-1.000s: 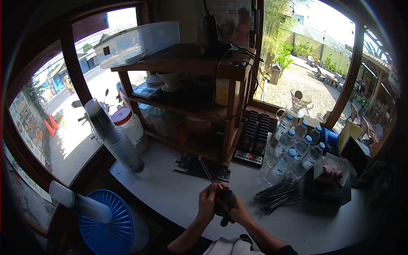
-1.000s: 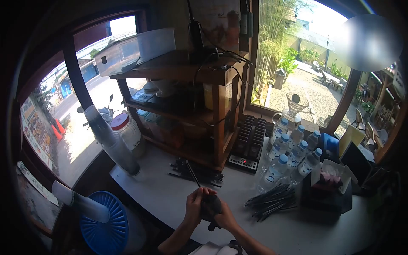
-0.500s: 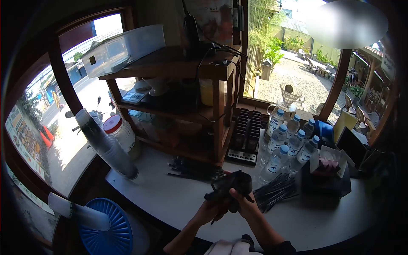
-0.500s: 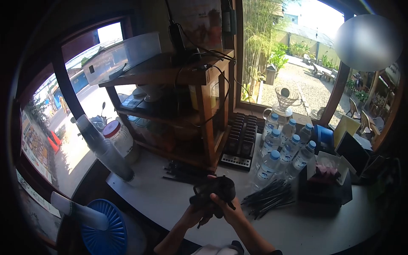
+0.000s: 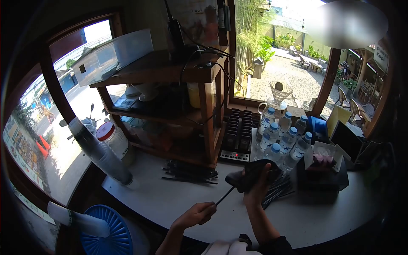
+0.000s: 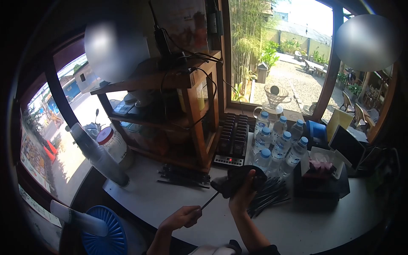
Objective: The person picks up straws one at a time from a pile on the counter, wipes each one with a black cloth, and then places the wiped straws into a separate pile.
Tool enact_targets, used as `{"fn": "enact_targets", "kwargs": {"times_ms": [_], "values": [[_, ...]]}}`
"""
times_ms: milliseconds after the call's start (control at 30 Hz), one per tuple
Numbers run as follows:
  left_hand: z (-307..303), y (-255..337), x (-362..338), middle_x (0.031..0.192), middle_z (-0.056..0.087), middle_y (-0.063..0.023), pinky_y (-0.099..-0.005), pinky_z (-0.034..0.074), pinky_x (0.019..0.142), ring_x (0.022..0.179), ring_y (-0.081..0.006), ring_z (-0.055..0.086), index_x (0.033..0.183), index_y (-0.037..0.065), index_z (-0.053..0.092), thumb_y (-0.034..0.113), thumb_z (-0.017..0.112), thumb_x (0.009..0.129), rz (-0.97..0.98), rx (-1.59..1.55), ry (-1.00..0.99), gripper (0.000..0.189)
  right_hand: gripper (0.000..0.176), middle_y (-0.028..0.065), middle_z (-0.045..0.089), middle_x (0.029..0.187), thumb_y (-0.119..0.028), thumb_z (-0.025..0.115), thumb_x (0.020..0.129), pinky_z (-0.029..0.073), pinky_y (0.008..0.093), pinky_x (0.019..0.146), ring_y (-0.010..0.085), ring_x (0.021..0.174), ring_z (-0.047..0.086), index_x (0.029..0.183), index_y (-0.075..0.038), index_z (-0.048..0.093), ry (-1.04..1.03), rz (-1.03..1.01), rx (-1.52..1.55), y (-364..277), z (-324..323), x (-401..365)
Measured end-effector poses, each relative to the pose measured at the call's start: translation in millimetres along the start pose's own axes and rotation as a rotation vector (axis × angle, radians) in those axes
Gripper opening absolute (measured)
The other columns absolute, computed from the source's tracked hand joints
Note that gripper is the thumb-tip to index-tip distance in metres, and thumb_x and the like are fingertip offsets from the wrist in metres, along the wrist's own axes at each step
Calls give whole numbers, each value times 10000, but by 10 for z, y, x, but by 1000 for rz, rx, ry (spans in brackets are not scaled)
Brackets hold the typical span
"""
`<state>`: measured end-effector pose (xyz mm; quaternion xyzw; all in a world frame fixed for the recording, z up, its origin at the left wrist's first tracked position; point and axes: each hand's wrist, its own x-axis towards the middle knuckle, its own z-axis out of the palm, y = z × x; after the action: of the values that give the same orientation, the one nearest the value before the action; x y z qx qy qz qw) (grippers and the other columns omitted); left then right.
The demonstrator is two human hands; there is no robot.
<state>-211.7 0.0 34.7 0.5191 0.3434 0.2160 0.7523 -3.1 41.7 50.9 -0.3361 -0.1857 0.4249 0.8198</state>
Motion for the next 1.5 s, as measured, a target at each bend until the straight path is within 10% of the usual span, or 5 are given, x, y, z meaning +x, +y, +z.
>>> {"fn": "enact_targets", "kwargs": {"times_ms": [267,600,833,1067,1500], "values": [[237,-86,388,1362,439,-115,-325,406,891,1136,-204,508,971,31,698,240,584,933,757,17,711,242,547,0,530,746,-551,431,940,411,243,593,73,696,494,1065,-31,545,-479,125,-526,81,-51,-644],[526,120,489,901,592,-85,-390,402,915,884,-202,565,852,-17,608,261,593,933,844,-120,813,290,338,33,611,781,-297,612,924,451,238,544,67,676,549,1068,5,565,-800,357,-629,20,-350,-628],[454,536,541,784,586,-28,-195,409,432,660,-61,562,926,23,699,167,682,867,786,85,649,156,415,65,611,707,-396,581,923,455,236,423,122,528,605,1074,-12,538,-600,528,-711,-489,-968,-683],[906,-247,1444,871,632,-101,-314,491,702,762,-178,620,1178,13,615,200,679,863,313,629,126,372,424,94,613,712,-408,582,916,396,229,349,116,473,571,1038,-7,521,59,296,-488,-924,-1349,-559],[1309,-315,1860,1152,555,-192,-390,456,898,1032,-335,570,1203,-16,563,38,569,873,621,940,362,335,395,125,615,709,-388,580,919,407,268,338,152,457,566,1015,-11,509,108,320,-503,-1284,-1746,-601]]}}
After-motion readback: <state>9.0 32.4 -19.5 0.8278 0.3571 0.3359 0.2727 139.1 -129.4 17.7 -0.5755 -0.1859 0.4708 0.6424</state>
